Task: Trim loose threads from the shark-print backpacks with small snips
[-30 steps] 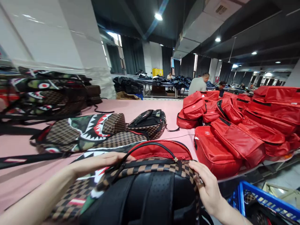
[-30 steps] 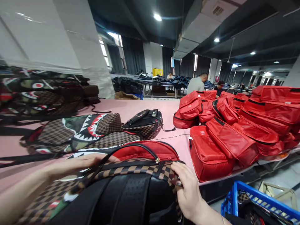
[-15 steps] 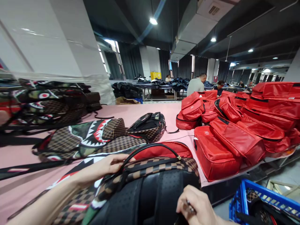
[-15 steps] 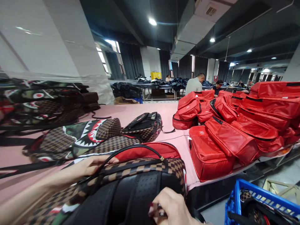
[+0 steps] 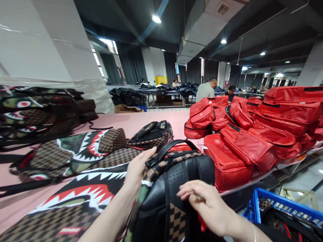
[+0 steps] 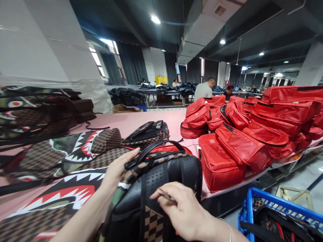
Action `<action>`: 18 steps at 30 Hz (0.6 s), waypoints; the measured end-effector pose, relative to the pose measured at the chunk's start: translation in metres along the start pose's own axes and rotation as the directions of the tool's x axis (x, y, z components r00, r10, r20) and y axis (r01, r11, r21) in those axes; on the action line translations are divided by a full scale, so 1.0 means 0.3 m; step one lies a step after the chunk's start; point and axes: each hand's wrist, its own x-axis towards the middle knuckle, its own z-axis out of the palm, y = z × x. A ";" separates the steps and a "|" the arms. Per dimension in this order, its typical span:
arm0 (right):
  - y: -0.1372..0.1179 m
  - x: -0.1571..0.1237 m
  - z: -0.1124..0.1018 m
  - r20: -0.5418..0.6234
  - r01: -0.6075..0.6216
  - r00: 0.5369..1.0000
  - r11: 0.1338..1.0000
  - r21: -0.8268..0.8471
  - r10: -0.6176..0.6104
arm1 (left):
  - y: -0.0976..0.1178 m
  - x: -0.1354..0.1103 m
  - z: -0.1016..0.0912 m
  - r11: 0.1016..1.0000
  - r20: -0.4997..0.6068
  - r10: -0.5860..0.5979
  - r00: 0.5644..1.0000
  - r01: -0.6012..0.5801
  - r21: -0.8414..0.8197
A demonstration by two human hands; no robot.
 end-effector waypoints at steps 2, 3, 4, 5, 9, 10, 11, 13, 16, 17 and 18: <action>-0.015 0.018 0.038 0.138 -0.092 0.988 0.973 0.213 0.064 | -0.012 -0.013 0.016 0.996 0.070 0.060 0.996 -0.065 0.065; -0.018 0.029 0.057 0.189 -0.139 0.979 0.937 0.320 0.080 | -0.010 -0.021 0.019 0.990 0.147 0.062 0.987 -0.079 0.114; -0.021 0.038 0.072 0.229 -0.177 0.970 0.893 0.414 0.086 | -0.002 -0.028 0.021 0.980 0.230 0.049 0.972 -0.091 0.176; -0.023 0.044 0.085 0.255 -0.201 0.963 0.850 0.487 0.082 | 0.011 -0.036 0.021 0.967 0.313 0.019 0.949 -0.097 0.235; -0.028 0.029 0.094 0.274 -0.237 0.958 0.775 0.586 0.086 | 0.071 -0.060 -0.002 0.936 0.527 -0.198 0.827 0.001 0.351; -0.024 0.015 0.087 0.258 -0.245 0.960 0.777 0.580 0.111 | 0.078 -0.064 -0.018 0.935 0.541 -0.239 0.806 0.041 0.352; -0.017 -0.002 0.078 0.227 -0.253 0.963 0.786 0.564 0.147 | 0.078 -0.067 -0.038 0.932 0.548 -0.278 0.789 0.082 0.354; 0.005 -0.039 0.059 0.111 -0.256 0.966 0.837 0.483 0.232 | 0.060 -0.072 -0.094 0.926 0.538 -0.320 0.780 0.138 0.351; 0.045 -0.094 0.036 -0.040 -0.281 0.952 0.917 0.284 0.304 | -0.008 -0.082 -0.187 0.942 0.464 -0.285 0.839 0.155 0.299; 0.056 -0.110 0.031 -0.057 -0.293 0.948 0.930 0.222 0.313 | -0.034 -0.085 -0.211 0.949 0.435 -0.251 0.865 0.132 0.285; 0.065 -0.125 0.027 -0.063 -0.304 0.946 0.937 0.172 0.318 | -0.060 -0.088 -0.228 0.956 0.402 -0.204 0.893 0.092 0.279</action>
